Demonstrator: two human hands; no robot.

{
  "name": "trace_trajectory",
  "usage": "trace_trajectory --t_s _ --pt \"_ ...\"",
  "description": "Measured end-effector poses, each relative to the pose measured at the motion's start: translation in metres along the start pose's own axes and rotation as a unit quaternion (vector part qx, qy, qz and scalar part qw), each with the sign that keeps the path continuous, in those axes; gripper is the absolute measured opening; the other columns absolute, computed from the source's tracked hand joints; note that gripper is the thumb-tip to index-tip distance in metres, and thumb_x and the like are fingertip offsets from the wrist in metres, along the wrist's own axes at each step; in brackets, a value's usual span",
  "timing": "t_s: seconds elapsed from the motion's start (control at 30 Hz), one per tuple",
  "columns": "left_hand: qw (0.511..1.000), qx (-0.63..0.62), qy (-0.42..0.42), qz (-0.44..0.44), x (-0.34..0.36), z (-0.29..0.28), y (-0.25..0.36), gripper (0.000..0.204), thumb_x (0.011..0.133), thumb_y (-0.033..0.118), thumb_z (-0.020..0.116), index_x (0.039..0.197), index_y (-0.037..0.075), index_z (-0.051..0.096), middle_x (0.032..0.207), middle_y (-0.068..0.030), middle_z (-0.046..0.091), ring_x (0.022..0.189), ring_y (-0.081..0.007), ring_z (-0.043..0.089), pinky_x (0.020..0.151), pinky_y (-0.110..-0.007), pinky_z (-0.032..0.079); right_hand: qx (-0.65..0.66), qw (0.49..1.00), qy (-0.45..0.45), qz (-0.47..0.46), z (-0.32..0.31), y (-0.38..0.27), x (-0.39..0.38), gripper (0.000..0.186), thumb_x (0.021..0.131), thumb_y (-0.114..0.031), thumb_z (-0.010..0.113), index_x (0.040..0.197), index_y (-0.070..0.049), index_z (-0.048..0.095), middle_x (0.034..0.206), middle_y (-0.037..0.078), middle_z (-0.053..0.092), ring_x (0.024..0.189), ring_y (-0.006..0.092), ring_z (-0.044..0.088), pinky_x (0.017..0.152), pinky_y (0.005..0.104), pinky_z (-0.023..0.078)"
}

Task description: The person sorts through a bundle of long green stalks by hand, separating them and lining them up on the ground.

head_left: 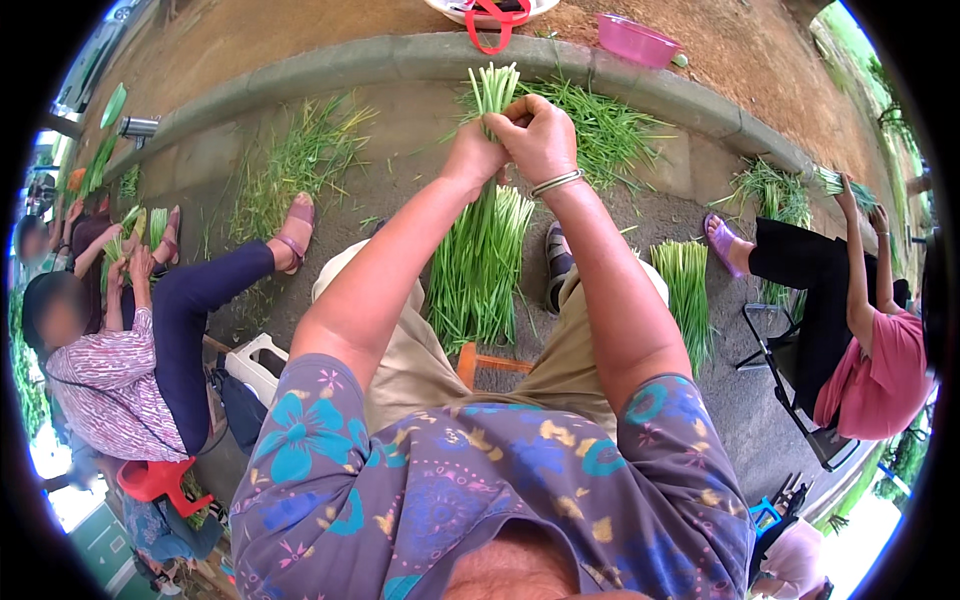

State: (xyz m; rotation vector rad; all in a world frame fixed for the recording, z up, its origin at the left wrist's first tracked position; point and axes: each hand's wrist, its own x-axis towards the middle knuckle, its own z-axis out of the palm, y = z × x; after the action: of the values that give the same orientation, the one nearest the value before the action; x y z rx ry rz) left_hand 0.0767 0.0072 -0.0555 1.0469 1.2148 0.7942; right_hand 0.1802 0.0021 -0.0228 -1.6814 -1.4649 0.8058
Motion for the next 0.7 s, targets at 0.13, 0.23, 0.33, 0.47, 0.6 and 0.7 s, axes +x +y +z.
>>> trace_trajectory --t_s 0.13,0.23,0.33,0.47,0.6,0.7 --pt "1.0 -0.001 -0.013 -0.007 0.002 -0.003 -0.001 0.009 0.077 0.003 0.056 0.084 0.001 0.06 0.069 -0.0046 0.059 0.048 -0.0126 0.053 0.035 -0.026 0.04 0.008 1.0 -0.008 -0.008 0.0 -0.002 -0.003 0.024 0.068 -0.025 0.068 0.073 -0.002 0.063 0.067 0.011 0.063 0.061 0.0228 0.062 0.061 0.0336 0.049" --pt "1.0 -0.01 -0.016 -0.009 0.002 -0.005 -0.001 0.009 0.08 0.005 0.053 0.083 0.002 0.06 0.069 -0.0048 0.059 0.046 -0.0123 0.053 0.035 -0.026 0.039 -0.024 0.998 -0.006 -0.064 0.004 0.001 -0.005 0.024 0.068 -0.025 0.068 0.072 -0.002 0.063 0.067 0.011 0.063 0.061 0.0229 0.062 0.06 0.034 0.049" --pt "1.0 -0.003 -0.015 -0.005 0.001 -0.005 -0.001 0.011 0.082 0.007 0.05 0.082 0.002 0.06 0.068 -0.0046 0.058 0.046 -0.0122 0.052 0.034 -0.026 0.038 -0.02 0.999 -0.03 -0.036 0.002 -0.002 -0.005 0.024 0.068 -0.025 0.068 0.072 -0.002 0.062 0.067 0.012 0.063 0.06 0.0233 0.063 0.06 0.0337 0.049" --pt "1.0 0.02 -0.013 -0.019 0.0 -0.007 -0.003 0.012 0.083 0.007 0.048 0.082 0.002 0.06 0.066 -0.0044 0.056 0.045 -0.0133 0.052 0.032 -0.027 0.038 -0.003 0.997 -0.034 -0.062 0.003 0.005 0.0 0.027 0.068 -0.026 0.07 0.076 -0.001 0.063 0.068 0.014 0.064 0.058 0.021 0.063 0.059 0.0313 0.05" --pt "0.99 -0.131 0.052 -0.027 0.01 -0.023 0.01 0.009 0.079 0.008 0.061 0.086 0.001 0.058 0.059 -0.004 0.051 0.044 -0.0132 0.05 0.034 -0.03 0.044 0.186 0.982 0.029 -0.033 0.001 0.02 0.018 0.018 0.073 -0.015 0.068 0.081 0.0 0.064 0.07 0.005 0.064 0.062 0.0093 0.057 0.056 0.0239 0.047" --pt "0.96 -0.275 0.052 -0.01 0.024 -0.057 0.027 0.015 0.082 0.01 0.061 0.092 0.003 0.054 0.057 0.0 0.046 0.047 -0.0125 0.047 0.051 -0.033 0.047 0.265 0.962 0.056 -0.019 -0.007 0.035 0.026 0.012 0.075 -0.007 0.063 0.084 0.0 0.063 0.068 0.002 0.062 0.058 0.0061 0.054 0.052 0.0213 0.045"
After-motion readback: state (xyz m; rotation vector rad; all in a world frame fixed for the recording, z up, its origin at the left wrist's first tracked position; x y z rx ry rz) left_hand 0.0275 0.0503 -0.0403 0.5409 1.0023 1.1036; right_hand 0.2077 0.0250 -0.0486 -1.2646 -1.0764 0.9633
